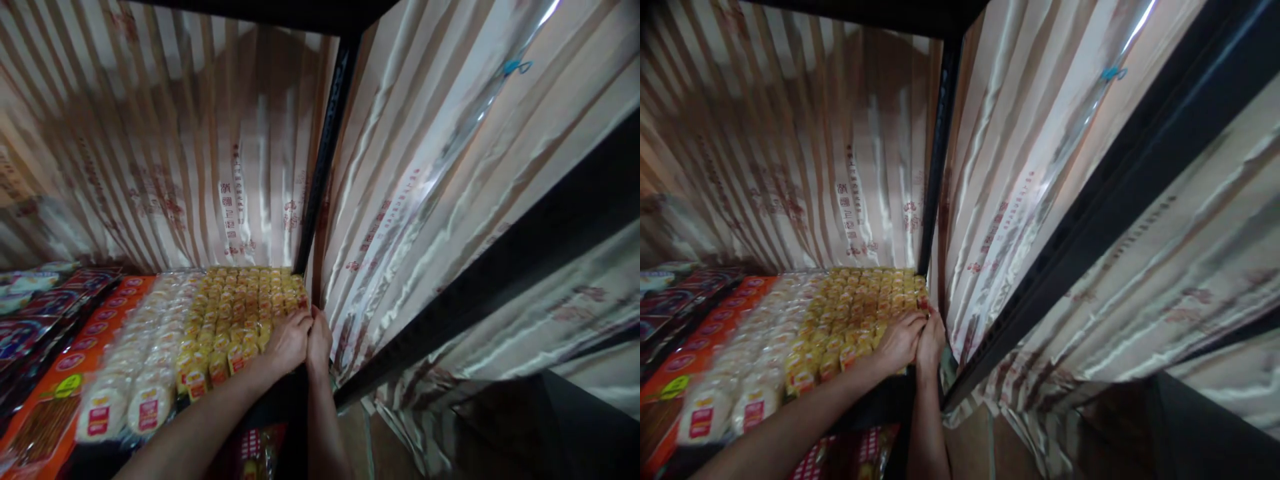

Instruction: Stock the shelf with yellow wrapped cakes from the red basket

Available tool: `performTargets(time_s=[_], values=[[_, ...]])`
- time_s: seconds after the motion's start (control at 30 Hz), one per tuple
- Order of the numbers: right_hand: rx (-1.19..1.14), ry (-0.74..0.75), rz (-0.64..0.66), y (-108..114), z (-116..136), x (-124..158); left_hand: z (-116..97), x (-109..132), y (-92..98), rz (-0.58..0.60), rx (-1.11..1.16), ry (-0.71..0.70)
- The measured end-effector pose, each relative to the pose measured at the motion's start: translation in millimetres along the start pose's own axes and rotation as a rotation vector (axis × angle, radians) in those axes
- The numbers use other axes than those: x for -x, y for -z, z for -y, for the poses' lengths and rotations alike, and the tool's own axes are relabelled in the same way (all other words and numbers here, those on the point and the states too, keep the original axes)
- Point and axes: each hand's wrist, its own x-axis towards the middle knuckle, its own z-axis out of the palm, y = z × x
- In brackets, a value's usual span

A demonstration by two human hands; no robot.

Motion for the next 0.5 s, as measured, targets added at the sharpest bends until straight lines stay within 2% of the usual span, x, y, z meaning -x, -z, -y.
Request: performTargets(time_s=[0.1, 0.23, 0.37, 0.5], values=[[0.01, 0.036, -0.019, 8.3, 6.5, 32.8, -9.6, 30.4, 5.0, 0.044, 0.067, 0.084], [-0.034, 0.06, 0.062, 14.9, 18.5, 92.1, -18.6, 81.2, 13.7, 0.092, 0.189, 0.099], [0.028, 0.113, 0.247, 15.3, 17.8, 153.5, -16.9, 144.1, 17.0, 0.179, 0.302, 0.145], [0.244, 0.067, 0.494, 6.2, -12.2, 199.0, -4.1, 206.6, 9.5, 0.277, 0.409, 0.318]])
